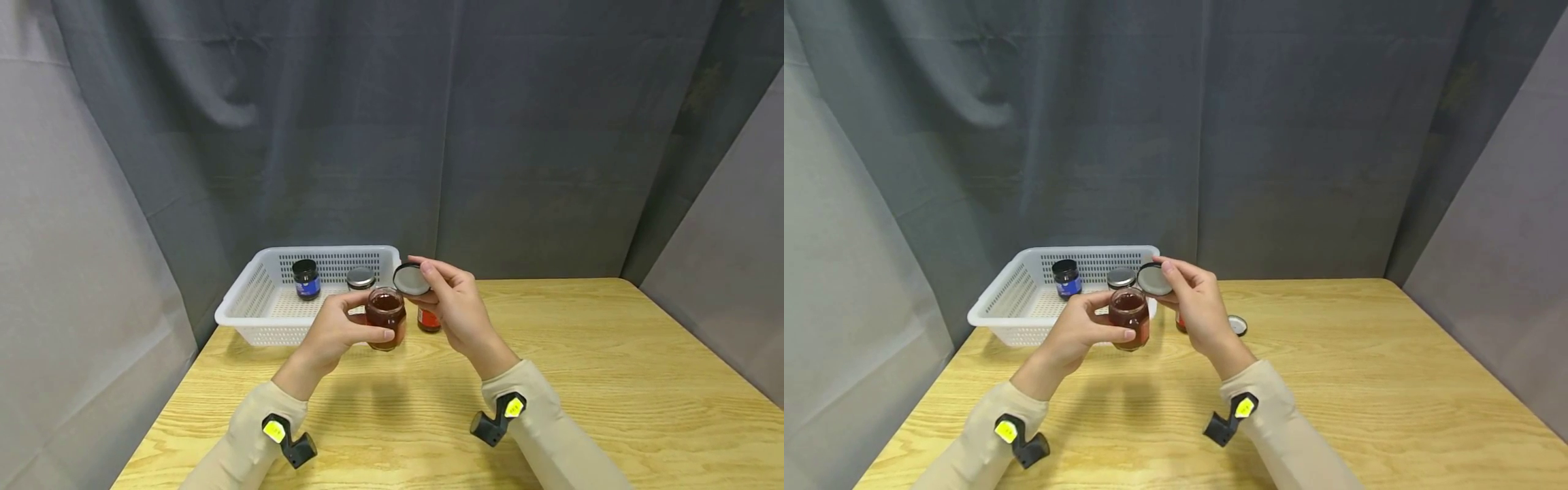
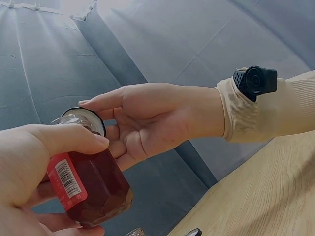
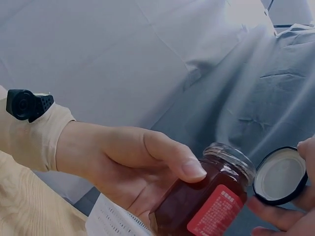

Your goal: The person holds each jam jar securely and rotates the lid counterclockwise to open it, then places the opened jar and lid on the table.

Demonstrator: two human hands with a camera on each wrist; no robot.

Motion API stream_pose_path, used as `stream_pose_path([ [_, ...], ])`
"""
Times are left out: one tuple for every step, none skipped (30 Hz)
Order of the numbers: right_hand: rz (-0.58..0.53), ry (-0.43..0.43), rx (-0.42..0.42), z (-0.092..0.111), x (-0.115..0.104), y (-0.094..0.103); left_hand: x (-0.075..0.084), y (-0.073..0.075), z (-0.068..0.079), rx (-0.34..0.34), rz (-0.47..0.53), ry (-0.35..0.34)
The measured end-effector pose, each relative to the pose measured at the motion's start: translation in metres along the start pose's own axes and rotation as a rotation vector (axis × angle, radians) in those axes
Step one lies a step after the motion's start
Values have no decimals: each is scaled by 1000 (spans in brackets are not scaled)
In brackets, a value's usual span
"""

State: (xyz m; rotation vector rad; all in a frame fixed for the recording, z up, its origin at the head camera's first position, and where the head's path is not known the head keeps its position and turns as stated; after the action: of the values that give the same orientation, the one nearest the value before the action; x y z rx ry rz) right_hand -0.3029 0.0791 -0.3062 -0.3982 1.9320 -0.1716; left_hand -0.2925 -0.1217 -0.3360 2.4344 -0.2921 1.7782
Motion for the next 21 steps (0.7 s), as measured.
stream_pose_path([
  [1, -2, 4, -1, 0, 1, 0, 0, 0, 0, 1, 0],
  [2, -6, 8, -1, 0, 3, 0, 0, 0, -1, 3, 0],
  [5, -9, 13, -2, 0, 4, 0, 0, 0, -1, 5, -1],
  [11, -13, 16, -2, 0, 6, 0, -1, -1, -1, 7, -1],
  [15, -18, 22, -3, -1, 8, 0, -1, -1, -1, 9, 0],
  [22, -22, 28, -4, -1, 10, 0, -1, -1, -4, 12, 0],
  [29, -28, 34, -4, -1, 13, 0, -1, -1, -6, 14, 0],
  [39, -35, 40, -5, -2, 15, -1, -1, -1, -6, 16, 0],
  [51, -40, 46, -5, -2, 18, -1, -2, -1, -9, 16, 0],
  [57, -48, 50, -6, -3, 20, -1, -2, -1, -10, 17, -1],
  [60, -55, 54, -6, -4, 22, -1, -2, -2, -11, 16, -1],
  [66, -61, 55, -6, -4, 24, -2, -2, -2, -12, 15, -2],
  [70, -69, 57, -6, -5, 26, -2, -2, -2, -12, 14, -1],
  [73, -74, 56, -6, -6, 28, -2, -2, -2, -12, 14, 0],
  [71, -81, 55, -6, -6, 29, -3, -2, -2, -14, 13, 0],
  [68, -87, 53, -6, -7, 30, -3, -3, -2, -13, 12, 0],
  [71, -92, 51, -6, -7, 31, -3, -3, -2, -14, 13, 0],
  [76, -99, 45, -5, -7, 33, -4, -3, -2, -15, 15, 1],
  [81, -105, 39, -5, -7, 34, -4, -3, -2, -14, 17, 2],
  [88, -114, 30, -5, -7, 36, -4, -3, -2, -14, 19, 2],
  [89, -127, 22, -5, -6, 38, -4, -3, -2, -13, 20, 2],
])
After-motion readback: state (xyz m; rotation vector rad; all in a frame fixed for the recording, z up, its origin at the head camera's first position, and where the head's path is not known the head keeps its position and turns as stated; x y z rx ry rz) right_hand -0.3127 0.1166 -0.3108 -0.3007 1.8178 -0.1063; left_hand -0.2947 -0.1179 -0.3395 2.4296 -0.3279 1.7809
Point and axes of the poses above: each hand's wrist, its own z-axis away from the middle knuckle, its own y-axis out of the back of the hand, x = y × z, the point moved 3 cm from there along -z, towards the middle knuckle, and after that the axes turned 8 degrees about x, right-handed, at the moved point
